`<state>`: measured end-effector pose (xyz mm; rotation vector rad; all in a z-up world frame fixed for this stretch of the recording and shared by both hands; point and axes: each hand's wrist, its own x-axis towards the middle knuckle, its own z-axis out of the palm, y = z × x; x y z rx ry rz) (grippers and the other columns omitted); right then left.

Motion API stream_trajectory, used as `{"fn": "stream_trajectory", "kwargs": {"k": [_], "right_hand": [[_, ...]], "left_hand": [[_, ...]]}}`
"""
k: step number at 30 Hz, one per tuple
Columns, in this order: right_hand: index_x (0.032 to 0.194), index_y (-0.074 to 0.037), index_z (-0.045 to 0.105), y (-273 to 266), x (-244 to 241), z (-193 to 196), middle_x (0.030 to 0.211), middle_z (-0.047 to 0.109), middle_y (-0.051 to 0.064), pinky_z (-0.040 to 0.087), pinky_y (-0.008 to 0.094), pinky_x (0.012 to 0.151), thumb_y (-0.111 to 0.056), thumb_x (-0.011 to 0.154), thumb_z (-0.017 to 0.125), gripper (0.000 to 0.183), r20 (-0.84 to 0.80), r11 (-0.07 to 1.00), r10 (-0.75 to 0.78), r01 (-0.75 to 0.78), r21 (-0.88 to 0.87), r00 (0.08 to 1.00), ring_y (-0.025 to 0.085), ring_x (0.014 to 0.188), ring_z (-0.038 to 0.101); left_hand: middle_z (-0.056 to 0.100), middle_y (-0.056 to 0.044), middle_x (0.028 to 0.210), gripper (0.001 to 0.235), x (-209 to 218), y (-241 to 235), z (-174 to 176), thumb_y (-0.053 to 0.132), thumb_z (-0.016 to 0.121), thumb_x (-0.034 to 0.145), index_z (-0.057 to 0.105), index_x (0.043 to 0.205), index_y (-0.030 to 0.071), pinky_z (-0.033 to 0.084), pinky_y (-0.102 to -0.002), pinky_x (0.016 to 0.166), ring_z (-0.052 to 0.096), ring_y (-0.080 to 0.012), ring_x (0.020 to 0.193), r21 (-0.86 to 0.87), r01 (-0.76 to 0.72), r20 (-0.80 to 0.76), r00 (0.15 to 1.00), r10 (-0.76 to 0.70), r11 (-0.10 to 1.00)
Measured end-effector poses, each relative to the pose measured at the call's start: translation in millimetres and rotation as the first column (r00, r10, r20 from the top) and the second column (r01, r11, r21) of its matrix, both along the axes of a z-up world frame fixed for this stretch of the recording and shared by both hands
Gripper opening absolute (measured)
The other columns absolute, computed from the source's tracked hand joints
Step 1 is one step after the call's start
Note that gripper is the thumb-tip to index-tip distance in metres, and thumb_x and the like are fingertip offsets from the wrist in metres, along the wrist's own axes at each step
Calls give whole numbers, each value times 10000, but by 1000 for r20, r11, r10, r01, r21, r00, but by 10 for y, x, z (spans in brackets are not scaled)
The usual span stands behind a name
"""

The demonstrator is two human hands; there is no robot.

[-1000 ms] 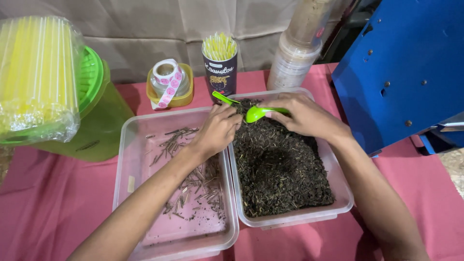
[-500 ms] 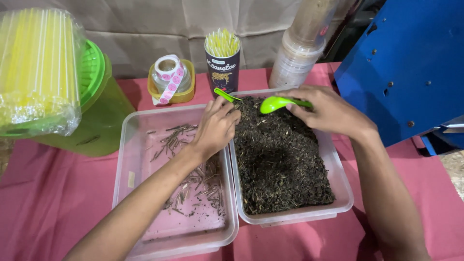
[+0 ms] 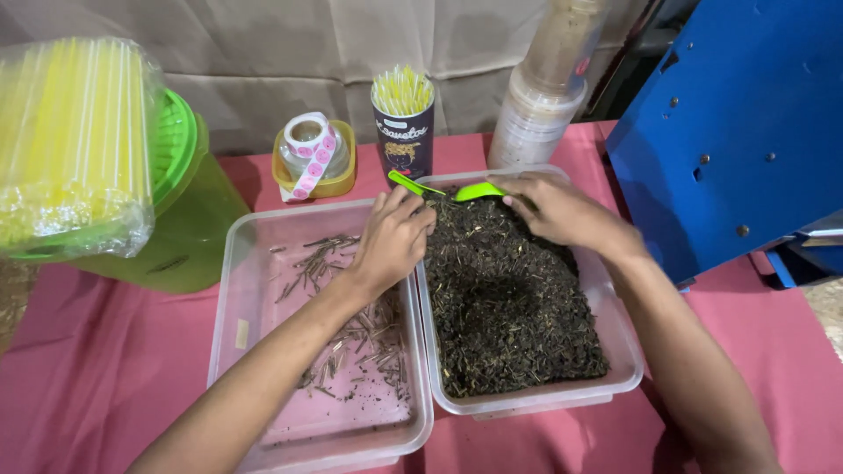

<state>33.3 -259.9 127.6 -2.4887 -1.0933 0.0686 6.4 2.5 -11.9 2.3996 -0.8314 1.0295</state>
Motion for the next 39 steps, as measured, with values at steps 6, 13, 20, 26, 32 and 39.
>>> {"fn": "stream_trajectory", "kwargs": {"k": [6,13,20,26,32,39], "right_hand": [[1287,-91,737,-154,-148,286,965,760,186,563,513,873,-144,995,572,339,-129,969,-79,46,-243,988,391,895,726],[1227,-149,750,-269,-171,418,970,757,186,556,551,869,-261,989,578,314,-125,949,-137,94,-301,983,423,945,739],[1258,-72,719,-171,-259,512,1045,743,223,572,555,848,-146,991,566,317,-108,991,-108,99,-87,988,436,962,735],[1306,-84,685,-135,-237,384,1046,718,236,543,590,847,-178,1002,548,345,-91,997,-75,73,-29,993,463,978,707],[1334,-99,661,-135,-216,350,1010,692,254,524,604,865,-188,1012,533,358,-62,998,-64,64,-7,996,496,984,682],[1412,-101,637,7,-363,456,1030,697,234,527,571,879,-127,1021,494,417,-99,998,-53,54,10,994,440,985,695]], "left_hand": [[521,-43,782,176,-19,-12,92,99,600,880,523,747,183,405,-413,739,536,-312,902,-2,11,13,1000,-11,1000],[521,-35,779,190,-21,-22,47,80,595,890,528,745,183,402,-403,738,538,-306,904,-5,-3,5,1000,3,1000],[527,-42,773,204,-46,-38,61,79,591,899,528,731,175,396,-404,742,537,-300,884,-24,-7,17,1000,7,1000],[551,-39,781,197,-63,-38,16,75,584,897,545,730,172,396,-400,757,542,-292,893,-3,-19,-22,1000,19,1000],[547,-49,785,185,-48,-33,57,82,600,895,542,747,177,394,-412,743,543,-300,877,-2,-23,14,1000,23,1000],[643,-42,857,176,-161,-85,146,76,539,945,631,829,173,406,-371,778,574,-236,847,5,-183,-81,980,183,983]]}}
